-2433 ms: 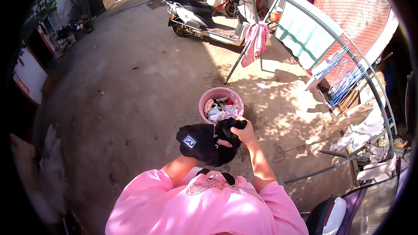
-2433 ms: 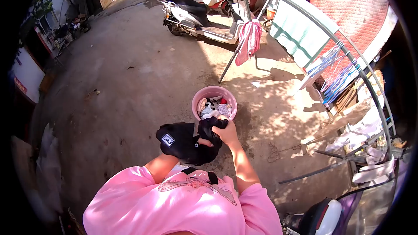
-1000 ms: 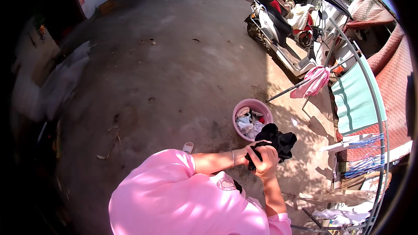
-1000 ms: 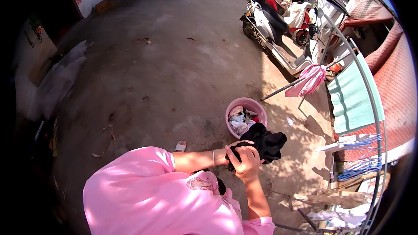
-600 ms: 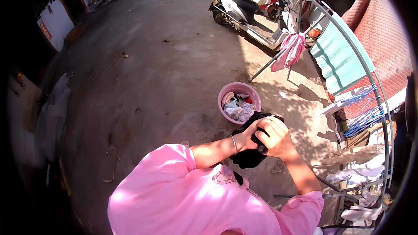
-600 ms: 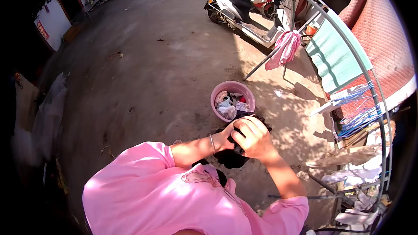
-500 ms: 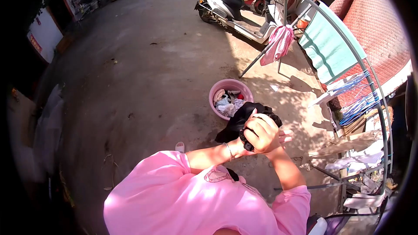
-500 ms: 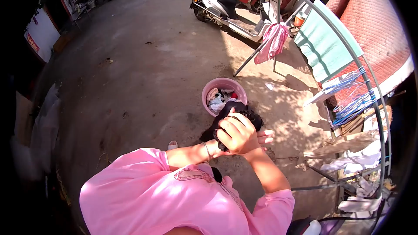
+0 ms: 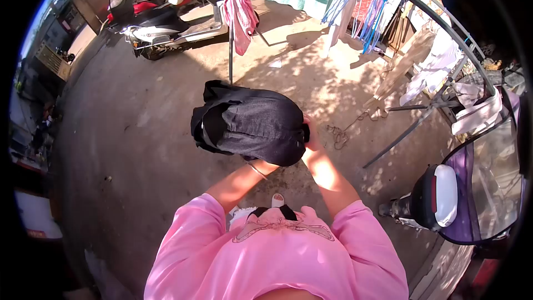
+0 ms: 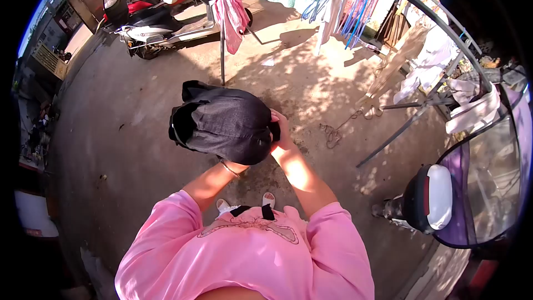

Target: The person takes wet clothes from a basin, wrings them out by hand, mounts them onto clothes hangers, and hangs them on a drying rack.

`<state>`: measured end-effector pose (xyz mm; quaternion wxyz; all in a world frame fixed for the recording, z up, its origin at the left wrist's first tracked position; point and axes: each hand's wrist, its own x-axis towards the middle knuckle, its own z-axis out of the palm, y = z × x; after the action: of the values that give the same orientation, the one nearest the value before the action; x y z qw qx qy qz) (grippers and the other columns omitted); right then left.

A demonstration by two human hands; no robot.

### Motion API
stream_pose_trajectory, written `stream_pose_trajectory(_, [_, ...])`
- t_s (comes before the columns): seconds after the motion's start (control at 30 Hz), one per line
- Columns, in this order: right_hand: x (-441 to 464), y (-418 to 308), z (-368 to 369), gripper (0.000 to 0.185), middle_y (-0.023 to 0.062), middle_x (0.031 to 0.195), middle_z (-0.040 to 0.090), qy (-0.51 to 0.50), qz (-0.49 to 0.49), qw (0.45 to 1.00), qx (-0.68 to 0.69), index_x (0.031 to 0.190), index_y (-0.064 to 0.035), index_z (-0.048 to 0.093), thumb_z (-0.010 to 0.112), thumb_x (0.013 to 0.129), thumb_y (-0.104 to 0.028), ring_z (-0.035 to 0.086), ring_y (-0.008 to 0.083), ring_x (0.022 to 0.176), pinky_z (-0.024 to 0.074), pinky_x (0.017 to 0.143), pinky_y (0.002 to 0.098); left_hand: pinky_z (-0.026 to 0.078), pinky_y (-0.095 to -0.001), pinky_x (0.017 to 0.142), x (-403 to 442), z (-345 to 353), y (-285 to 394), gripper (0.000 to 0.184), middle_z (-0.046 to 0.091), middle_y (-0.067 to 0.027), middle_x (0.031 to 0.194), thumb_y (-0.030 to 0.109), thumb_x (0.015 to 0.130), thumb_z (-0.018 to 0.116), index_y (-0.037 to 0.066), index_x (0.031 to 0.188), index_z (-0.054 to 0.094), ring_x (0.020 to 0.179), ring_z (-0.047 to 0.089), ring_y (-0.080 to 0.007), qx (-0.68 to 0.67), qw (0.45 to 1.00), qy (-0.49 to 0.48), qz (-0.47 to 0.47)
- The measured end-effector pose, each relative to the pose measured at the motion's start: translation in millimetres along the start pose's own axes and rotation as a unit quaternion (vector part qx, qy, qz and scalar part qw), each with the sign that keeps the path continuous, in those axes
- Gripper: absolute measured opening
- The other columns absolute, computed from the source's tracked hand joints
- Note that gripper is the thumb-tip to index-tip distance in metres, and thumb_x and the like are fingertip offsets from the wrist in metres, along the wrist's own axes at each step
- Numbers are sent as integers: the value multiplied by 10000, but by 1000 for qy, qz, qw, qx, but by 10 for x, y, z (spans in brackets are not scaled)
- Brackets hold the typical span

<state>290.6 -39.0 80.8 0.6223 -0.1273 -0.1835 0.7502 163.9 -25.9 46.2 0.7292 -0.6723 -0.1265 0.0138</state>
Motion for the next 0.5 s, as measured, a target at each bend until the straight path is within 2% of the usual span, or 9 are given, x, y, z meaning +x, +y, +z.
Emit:
stream_pose_trajectory(0.03, [16, -63, -185, 199, -25, 820, 604, -30, 62, 997, 46, 908, -81, 615, 452, 899, -195, 563, 80, 775, 448, 715, 224, 427, -329, 867, -9, 18, -32, 182, 555, -128, 1066, 12, 830, 500, -8, 1003, 550, 975, 536, -200, -236, 968, 22, -82])
stream_pose_trajectory(0.07, [-56, -211, 315, 202, 0, 872, 644, 177, 79, 977, -85, 937, -76, 623, 459, 898, -187, 597, 89, 773, 470, 713, 227, 429, -328, 863, -4, 82, -171, 178, 558, -125, 1058, 13, 830, 500, -7, 999, 551, 970, 538, -198, -576, 794, 68, -182])
stream_pose_trajectory(0.1, [26, -271, 209, 202, 0, 872, 644, 185, 67, 978, -75, 937, -76, 623, 459, 898, -187, 597, 89, 773, 470, 713, 227, 432, -327, 858, 27, 152, -234, 175, 560, -122, 1050, 13, 829, 500, -7, 995, 552, 965, 540, -197, -642, 740, 84, -183])
stream_pose_trajectory(0.17, [314, -430, -65, 205, 10, 871, 644, 75, 218, 955, -187, 942, -61, 623, 482, 898, -203, 603, 94, 740, 489, 696, 250, 437, -325, 848, 51, 281, -301, 168, 564, -117, 1034, 13, 829, 501, -5, 988, 554, 955, 545, -194, -688, 701, 93, -165])
stream_pose_trajectory(0.2, [367, -456, -87, 226, 29, 879, 643, 95, 245, 951, -161, 949, -59, 622, 509, 899, -248, 601, 94, 750, 496, 681, 267, 439, -324, 844, 80, 349, -292, 165, 566, -114, 1026, 14, 829, 502, -5, 984, 556, 950, 547, -193, -694, 698, 94, -150])
stream_pose_trajectory(0.33, [512, -575, -84, 256, 31, 874, 646, 70, 279, 947, -143, 960, -56, 620, 501, 904, -276, 603, 95, 734, 501, 672, 272, 449, -319, 825, 195, 553, -280, 152, 575, -104, 994, 15, 828, 503, -2, 968, 560, 930, 556, -188, -704, 694, 96, -117])
stream_pose_trajectory(0.37, [579, -543, -169, 256, 17, 815, 636, 76, 304, 940, -132, 891, -69, 619, 480, 912, -284, 593, 104, 694, 494, 644, 272, 451, -318, 820, 243, 610, -264, 148, 578, -101, 987, 15, 828, 504, -2, 964, 561, 925, 558, -186, -704, 695, 99, -110])
stream_pose_trajectory(0.47, [688, -589, -329, 286, 0, 736, 617, 83, 347, 926, -119, 794, -90, 607, 452, 922, -293, 575, 118, 641, 482, 606, 274, 459, -315, 806, 235, 717, -283, 139, 584, -93, 963, 16, 828, 505, 0, 952, 565, 909, 564, -182, -797, 588, 114, -77])
stream_pose_trajectory(0.5, [716, -620, -365, 289, -3, 725, 612, 83, 352, 924, -125, 780, -94, 602, 449, 923, -293, 572, 120, 635, 480, 602, 275, 461, -314, 801, 240, 731, -286, 136, 587, -90, 955, 16, 828, 505, 1, 949, 566, 904, 567, -181, -788, 599, 119, -78])
